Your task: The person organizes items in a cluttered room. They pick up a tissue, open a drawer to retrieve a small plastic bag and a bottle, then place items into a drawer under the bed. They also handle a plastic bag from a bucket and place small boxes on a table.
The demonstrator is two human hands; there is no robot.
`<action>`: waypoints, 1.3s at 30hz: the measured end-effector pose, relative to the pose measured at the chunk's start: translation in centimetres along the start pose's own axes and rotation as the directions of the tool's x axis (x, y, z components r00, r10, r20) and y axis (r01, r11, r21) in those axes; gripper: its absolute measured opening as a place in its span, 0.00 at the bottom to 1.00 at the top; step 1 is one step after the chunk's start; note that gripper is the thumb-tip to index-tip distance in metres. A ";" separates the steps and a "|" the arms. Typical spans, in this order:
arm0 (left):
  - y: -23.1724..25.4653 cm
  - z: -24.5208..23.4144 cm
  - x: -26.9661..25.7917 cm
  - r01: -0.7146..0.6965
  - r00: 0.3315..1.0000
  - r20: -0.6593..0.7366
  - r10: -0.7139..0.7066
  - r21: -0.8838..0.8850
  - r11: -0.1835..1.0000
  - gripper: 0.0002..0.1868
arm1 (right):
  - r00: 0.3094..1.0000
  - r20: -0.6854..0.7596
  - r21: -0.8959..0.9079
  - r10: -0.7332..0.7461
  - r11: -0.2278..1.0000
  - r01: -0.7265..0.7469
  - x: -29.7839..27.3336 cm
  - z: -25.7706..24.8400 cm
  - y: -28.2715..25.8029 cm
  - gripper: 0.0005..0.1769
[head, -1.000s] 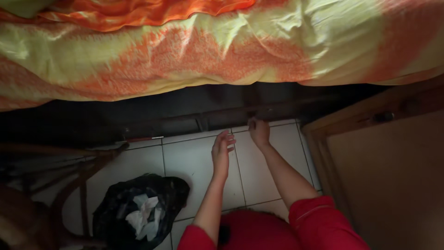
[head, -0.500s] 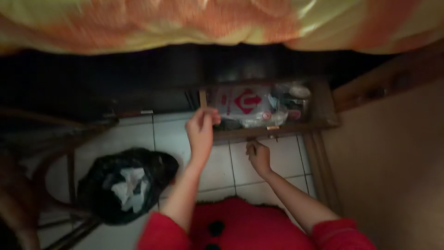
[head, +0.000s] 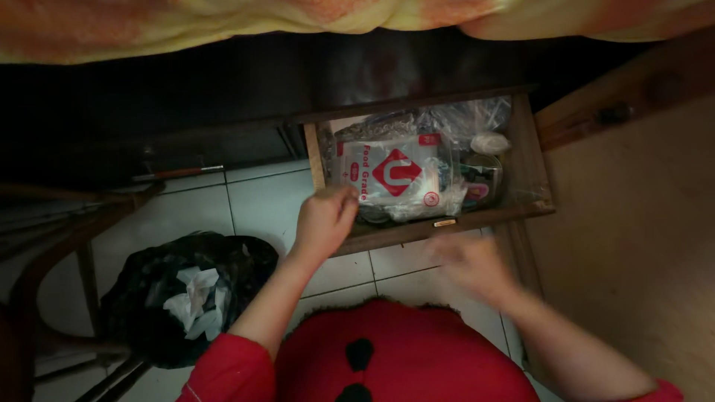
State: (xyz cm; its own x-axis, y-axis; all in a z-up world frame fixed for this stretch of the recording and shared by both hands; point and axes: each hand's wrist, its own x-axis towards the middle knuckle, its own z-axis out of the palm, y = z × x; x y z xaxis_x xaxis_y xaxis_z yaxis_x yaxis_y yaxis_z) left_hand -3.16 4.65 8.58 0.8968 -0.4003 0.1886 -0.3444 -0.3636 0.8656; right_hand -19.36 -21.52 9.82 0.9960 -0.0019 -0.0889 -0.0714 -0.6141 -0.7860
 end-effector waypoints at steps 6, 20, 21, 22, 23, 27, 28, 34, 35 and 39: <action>-3.5 -2.6 3.5 0.106 0.899 -0.360 -0.250 -0.376 0.920 0.14 | 0.933 -0.131 -0.369 0.335 0.857 -0.359 9.0 -2.6 2.6 0.44; 0.7 1.8 2.8 -0.244 0.957 0.209 0.200 0.213 0.946 0.23 | 0.933 0.117 0.933 0.341 0.284 -0.221 15.8 -0.8 1.3 0.31; 0.8 2.0 2.8 -0.199 0.956 0.254 0.145 0.201 0.959 0.27 | 0.937 0.138 0.938 0.321 0.261 -0.228 15.7 -1.0 1.2 0.29; 0.8 2.2 2.8 -0.154 0.950 0.299 0.092 0.191 0.970 0.30 | 0.941 0.159 0.942 0.300 0.238 -0.235 15.6 -1.3 1.2 0.26; 0.8 2.2 2.9 -0.107 0.939 0.341 0.039 0.183 0.977 0.33 | 0.938 0.166 0.940 0.304 0.240 -0.244 15.6 -1.8 1.3 0.22; 0.5 2.2 2.5 -0.090 0.956 0.288 0.050 0.125 0.988 0.31 | 0.927 0.122 0.906 0.356 0.342 -0.250 14.3 -5.6 3.2 0.08; 0.3 2.2 2.4 -0.074 0.959 0.278 0.046 0.088 0.993 0.30 | 0.924 0.089 0.888 0.372 0.391 -0.242 14.0 -6.6 4.0 0.05; 0.1 2.3 2.3 -0.076 0.967 0.247 0.064 0.042 0.996 0.31 | 0.928 0.020 0.603 0.372 0.736 -0.308 11.9 -9.1 7.7 0.11; 0.1 2.5 2.3 -0.078 0.967 0.245 0.063 0.050 0.996 0.31 | 0.913 0.044 0.628 0.406 0.699 -0.342 11.7 -8.7 8.0 0.15; 1.4 4.3 1.8 -0.180 0.910 0.406 0.086 0.198 0.963 0.36 | 0.874 0.151 0.683 0.461 0.591 -0.429 11.0 -5.0 7.9 0.26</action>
State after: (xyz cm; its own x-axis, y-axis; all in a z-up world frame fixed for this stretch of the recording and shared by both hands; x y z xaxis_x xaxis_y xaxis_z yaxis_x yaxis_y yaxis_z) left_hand -3.20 -0.20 8.09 0.6733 -0.7371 0.0581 -0.5484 -0.4452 0.7079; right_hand -8.69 -30.34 5.64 0.8300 -0.1661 -0.5325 -0.5062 0.1766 -0.8441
